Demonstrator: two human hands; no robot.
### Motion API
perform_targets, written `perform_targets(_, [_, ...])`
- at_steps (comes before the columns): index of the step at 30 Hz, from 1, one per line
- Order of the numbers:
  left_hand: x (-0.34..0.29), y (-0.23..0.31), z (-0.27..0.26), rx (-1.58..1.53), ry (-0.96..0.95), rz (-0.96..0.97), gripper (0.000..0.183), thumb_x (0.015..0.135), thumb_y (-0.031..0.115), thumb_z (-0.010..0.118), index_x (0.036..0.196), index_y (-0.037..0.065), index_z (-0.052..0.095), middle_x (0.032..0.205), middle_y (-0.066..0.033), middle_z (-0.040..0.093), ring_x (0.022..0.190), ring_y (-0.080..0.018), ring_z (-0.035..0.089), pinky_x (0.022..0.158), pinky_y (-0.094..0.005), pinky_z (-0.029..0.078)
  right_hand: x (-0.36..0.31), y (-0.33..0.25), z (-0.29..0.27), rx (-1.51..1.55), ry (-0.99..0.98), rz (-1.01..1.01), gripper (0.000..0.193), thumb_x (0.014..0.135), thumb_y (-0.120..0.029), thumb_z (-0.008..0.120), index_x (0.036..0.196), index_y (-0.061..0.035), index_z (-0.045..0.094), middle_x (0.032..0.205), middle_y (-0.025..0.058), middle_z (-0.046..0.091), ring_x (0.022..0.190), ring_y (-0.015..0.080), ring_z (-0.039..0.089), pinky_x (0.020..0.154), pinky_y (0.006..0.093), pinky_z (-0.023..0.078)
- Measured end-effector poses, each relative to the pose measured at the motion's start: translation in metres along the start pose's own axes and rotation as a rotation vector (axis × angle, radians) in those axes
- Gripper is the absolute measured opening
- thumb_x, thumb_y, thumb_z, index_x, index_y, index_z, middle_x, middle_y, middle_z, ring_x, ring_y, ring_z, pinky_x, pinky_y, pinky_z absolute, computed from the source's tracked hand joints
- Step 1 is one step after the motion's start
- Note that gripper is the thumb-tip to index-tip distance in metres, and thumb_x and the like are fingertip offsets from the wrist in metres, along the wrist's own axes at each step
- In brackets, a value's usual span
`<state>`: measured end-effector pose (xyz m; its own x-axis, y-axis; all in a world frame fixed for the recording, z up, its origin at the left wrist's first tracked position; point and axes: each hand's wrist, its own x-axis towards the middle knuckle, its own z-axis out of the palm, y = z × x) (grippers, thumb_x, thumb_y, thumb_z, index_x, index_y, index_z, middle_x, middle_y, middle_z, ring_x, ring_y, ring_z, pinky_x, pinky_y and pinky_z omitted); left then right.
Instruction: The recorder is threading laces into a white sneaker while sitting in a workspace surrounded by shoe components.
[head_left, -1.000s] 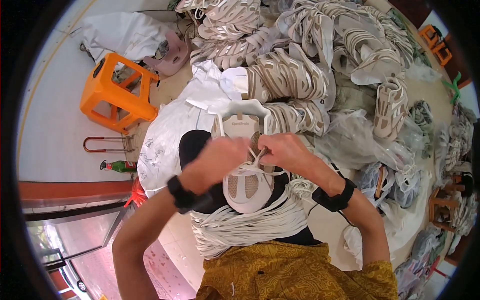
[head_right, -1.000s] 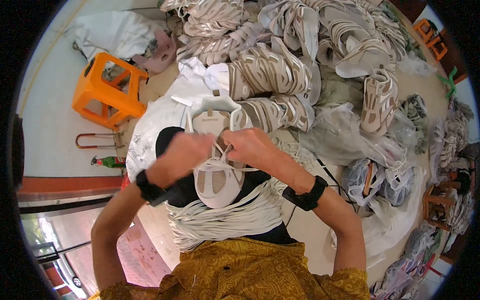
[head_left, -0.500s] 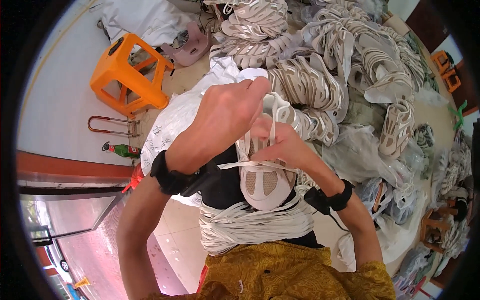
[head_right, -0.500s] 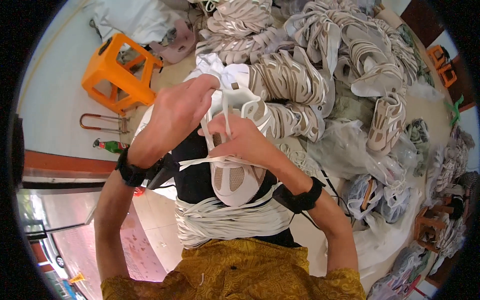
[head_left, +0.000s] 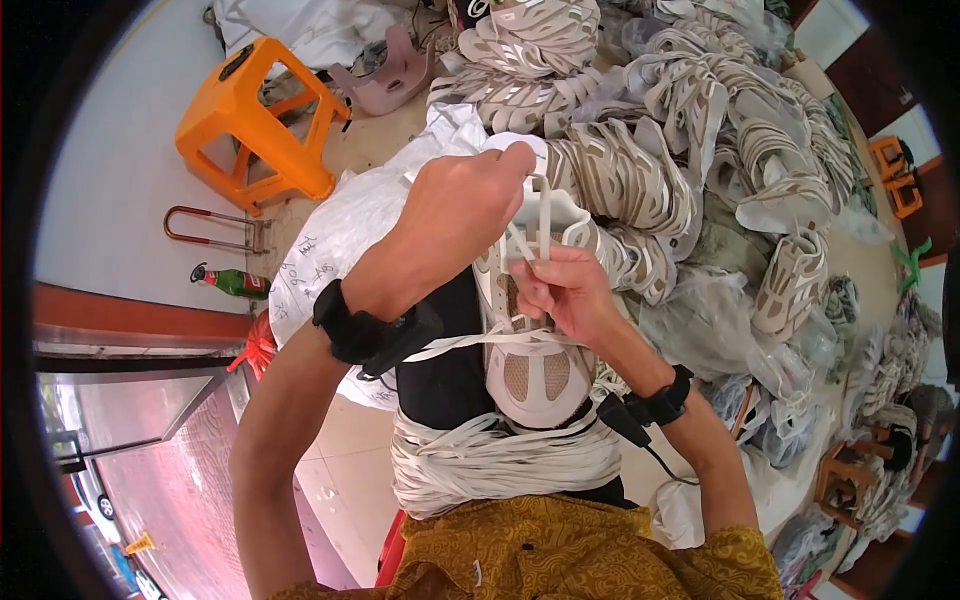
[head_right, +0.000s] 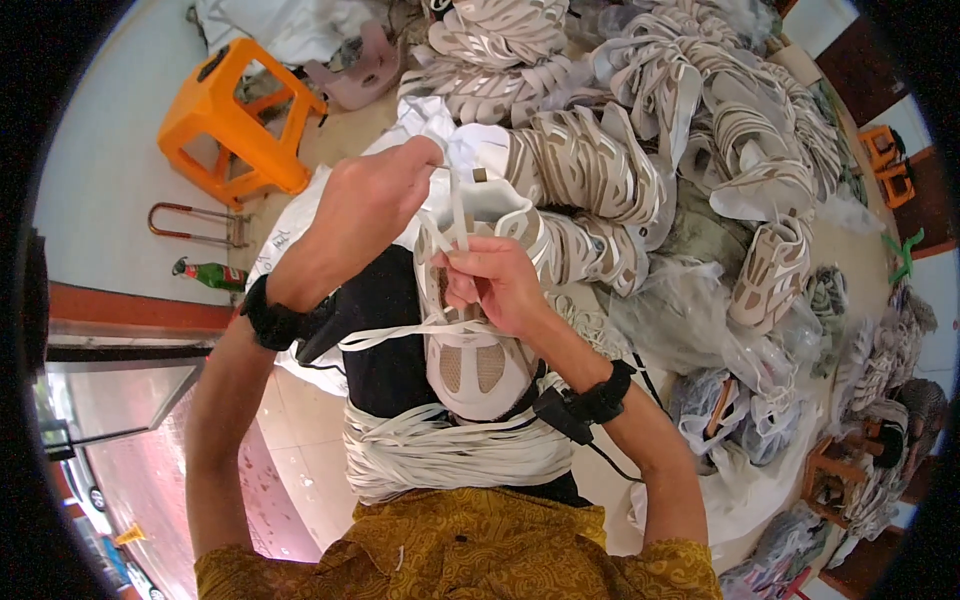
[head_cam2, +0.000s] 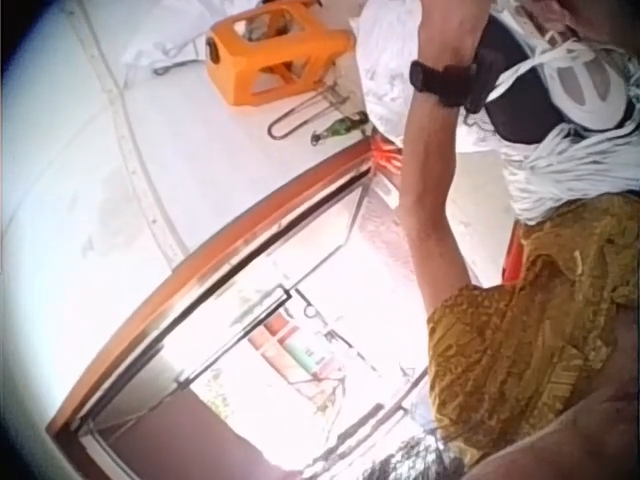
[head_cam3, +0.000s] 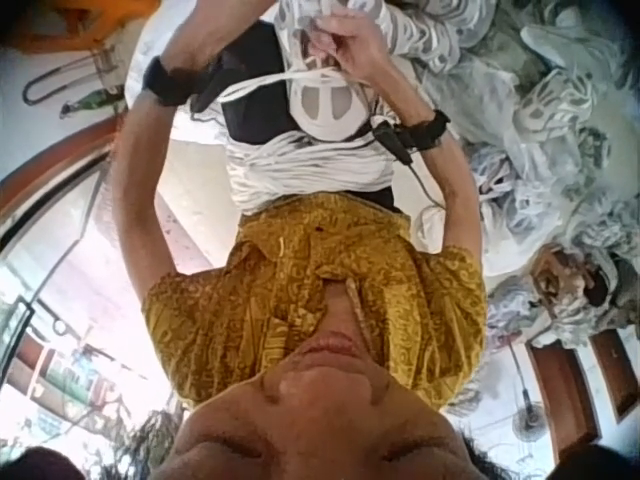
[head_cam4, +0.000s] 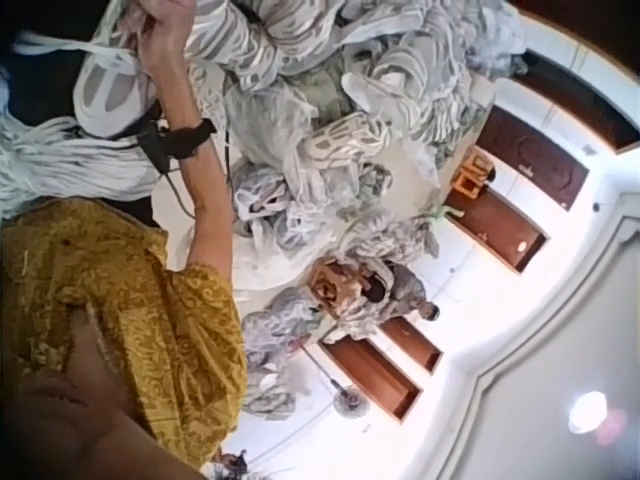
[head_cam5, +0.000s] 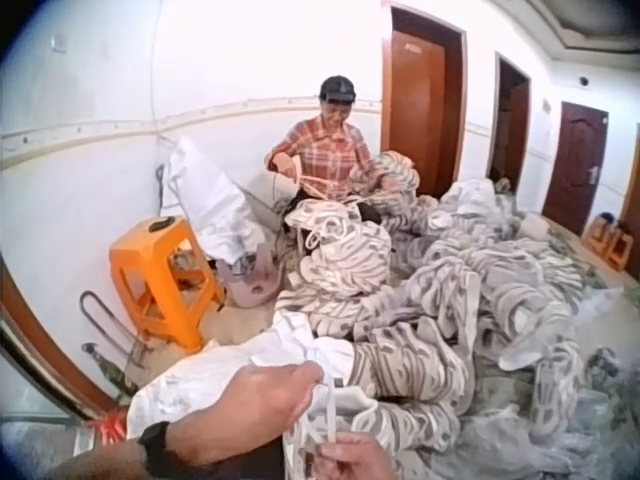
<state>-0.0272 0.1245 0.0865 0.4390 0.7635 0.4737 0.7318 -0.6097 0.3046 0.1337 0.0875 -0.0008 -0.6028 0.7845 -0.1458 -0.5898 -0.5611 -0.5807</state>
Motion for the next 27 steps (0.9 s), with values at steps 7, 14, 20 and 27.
perform_targets(7, [-0.007, -0.005, 0.002, -0.12, 0.005, -0.156, 0.01, 0.078, 0.008, 0.052, 0.088, 0.006, 0.054, 0.059, -0.0124, 0.053, 0.051, -0.0253, 0.053, 0.047, -0.0319, 0.042, -0.007, -0.018, 0.008, -0.611, 0.17, -0.156, 0.019, 0.075, -0.007, 0.057, 0.09, 0.005, 0.059, 0.058, 0.001, 0.048, 0.056, 0.0076, 0.048, 0.052, 0.0219, 0.038])
perform_targets(14, [0.004, 0.029, -0.026, -0.45, -0.19, -0.522, 0.011, 0.078, 0.009, 0.053, 0.087, 0.003, 0.055, 0.055, -0.0082, 0.049, 0.051, -0.0085, 0.052, 0.045, -0.027, 0.039, -0.029, -0.005, 0.038, -1.187, 0.205, -0.31, 0.019, 0.068, -0.005, 0.066, 0.086, 0.0, 0.063, 0.063, -0.0009, 0.052, 0.056, 0.007, 0.048, 0.051, 0.0234, 0.04])
perform_targets(20, [-0.011, -0.024, -0.014, 0.147, -0.017, -0.197, 0.012, 0.078, 0.009, 0.05, 0.084, 0.0, 0.054, 0.065, -0.0207, 0.053, 0.059, -0.0349, 0.053, 0.055, -0.0358, 0.044, -0.029, -0.036, -0.012, -1.146, -0.054, -0.569, 0.01, 0.07, -0.006, 0.053, 0.063, -0.0036, 0.059, 0.057, 0.0026, 0.051, 0.044, 0.0149, 0.046, 0.039, 0.0257, 0.035])
perform_targets(27, [-0.197, -0.287, -0.102, 0.481, 0.005, -0.648, 0.016, 0.077, 0.014, 0.048, 0.071, 0.0, 0.052, 0.053, -0.0112, 0.047, 0.043, -0.023, 0.051, 0.04, -0.0345, 0.041, -0.12, -0.251, -0.209, -0.348, 0.756, -0.597, 0.017, 0.081, -0.017, 0.055, 0.088, -0.0018, 0.058, 0.057, -0.005, 0.037, 0.042, 0.0043, 0.027, 0.036, 0.0188, 0.019])
